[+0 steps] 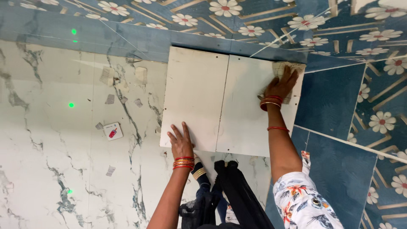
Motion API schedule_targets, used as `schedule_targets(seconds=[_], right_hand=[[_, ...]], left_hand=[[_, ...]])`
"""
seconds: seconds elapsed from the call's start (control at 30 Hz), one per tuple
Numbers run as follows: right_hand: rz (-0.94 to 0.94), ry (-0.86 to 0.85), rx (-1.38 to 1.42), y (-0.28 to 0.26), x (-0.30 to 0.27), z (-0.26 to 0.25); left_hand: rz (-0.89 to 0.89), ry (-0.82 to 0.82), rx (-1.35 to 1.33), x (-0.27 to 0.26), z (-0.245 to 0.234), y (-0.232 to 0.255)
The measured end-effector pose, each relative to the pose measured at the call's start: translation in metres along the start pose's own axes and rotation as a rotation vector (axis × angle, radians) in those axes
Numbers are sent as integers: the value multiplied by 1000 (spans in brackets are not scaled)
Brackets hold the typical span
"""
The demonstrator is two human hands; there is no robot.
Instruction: The person cleans the surfaces of white cabinets and a desk using a cloth, first wiping the top of a small cabinet, then moving to a bathroom to wipe the front of a wall-mounted cabinet, and finally wiping a desk surface near a telephone and artificial flowers.
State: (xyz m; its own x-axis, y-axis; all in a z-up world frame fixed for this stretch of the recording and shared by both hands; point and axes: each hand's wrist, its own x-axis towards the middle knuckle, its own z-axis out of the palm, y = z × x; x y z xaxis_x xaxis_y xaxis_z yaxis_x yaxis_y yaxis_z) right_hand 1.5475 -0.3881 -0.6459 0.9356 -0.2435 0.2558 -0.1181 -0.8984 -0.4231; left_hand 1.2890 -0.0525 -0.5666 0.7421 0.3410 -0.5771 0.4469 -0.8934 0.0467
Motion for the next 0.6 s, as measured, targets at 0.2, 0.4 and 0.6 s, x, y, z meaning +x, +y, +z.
schedule_targets(seconds=[0.2,0.4,0.6], right_hand=[[-179,-54,138,-141,-50,41],[-442,-256,292,-270,-77,61],[-659,-406,392,-320,-66,76]], left_hand=[[54,110,35,3,14,-4],[63,181,42,6,27,-4],[67,168,21,8,26,-3]])
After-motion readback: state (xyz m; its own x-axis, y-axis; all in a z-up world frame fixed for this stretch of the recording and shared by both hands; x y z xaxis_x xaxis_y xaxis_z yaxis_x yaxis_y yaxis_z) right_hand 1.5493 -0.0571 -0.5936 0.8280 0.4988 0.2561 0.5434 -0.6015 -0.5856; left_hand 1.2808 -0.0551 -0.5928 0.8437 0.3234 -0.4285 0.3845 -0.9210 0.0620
